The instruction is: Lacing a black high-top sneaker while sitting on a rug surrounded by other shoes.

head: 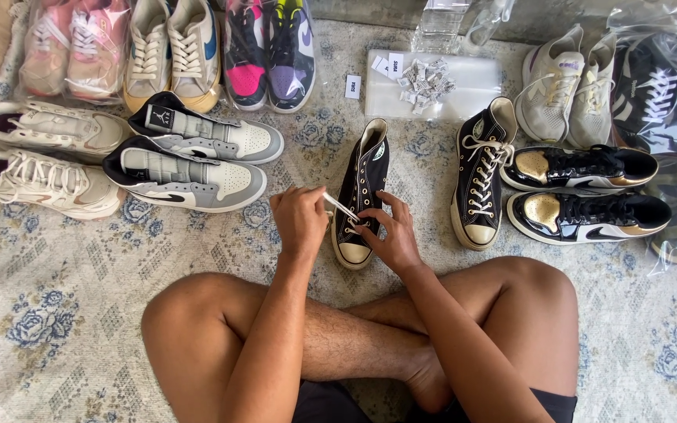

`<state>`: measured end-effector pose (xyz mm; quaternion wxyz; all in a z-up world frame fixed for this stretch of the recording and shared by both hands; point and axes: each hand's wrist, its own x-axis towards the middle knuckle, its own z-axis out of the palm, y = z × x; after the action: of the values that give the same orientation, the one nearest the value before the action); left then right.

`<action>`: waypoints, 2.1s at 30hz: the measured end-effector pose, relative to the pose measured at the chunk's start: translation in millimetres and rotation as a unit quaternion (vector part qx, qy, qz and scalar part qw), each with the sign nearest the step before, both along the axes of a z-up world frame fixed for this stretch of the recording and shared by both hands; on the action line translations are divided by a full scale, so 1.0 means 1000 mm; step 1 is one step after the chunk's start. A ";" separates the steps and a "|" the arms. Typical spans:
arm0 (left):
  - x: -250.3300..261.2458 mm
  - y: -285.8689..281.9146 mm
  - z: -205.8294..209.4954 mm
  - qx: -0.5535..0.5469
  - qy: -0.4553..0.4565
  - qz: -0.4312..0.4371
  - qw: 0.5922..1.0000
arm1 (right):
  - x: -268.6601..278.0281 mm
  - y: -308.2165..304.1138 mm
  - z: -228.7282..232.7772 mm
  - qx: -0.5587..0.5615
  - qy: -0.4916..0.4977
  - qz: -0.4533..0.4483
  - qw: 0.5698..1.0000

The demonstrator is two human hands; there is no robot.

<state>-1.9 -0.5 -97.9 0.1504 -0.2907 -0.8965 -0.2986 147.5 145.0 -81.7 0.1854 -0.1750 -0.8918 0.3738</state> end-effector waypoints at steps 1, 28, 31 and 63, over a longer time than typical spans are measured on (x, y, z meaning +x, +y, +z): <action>-0.001 -0.004 0.004 0.000 0.001 -0.001 1.000 | 0.001 0.001 -0.001 0.000 0.001 -0.001 1.000; 0.002 -0.032 0.059 -0.279 -0.289 -0.048 0.915 | -0.003 0.001 0.001 0.140 0.047 0.041 0.988; 0.003 -0.026 0.059 -0.237 -0.259 -0.061 0.934 | -0.004 -0.003 0.010 0.133 0.067 0.051 0.988; 0.002 -0.003 0.026 0.076 -0.058 -0.131 0.987 | -0.012 0.001 -0.006 -0.033 0.070 0.022 0.997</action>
<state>0.5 -3.5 -71.6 0.0789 -0.3757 -0.8326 -0.3992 135.5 146.4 -87.9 0.2332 -0.1346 -0.8674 0.4184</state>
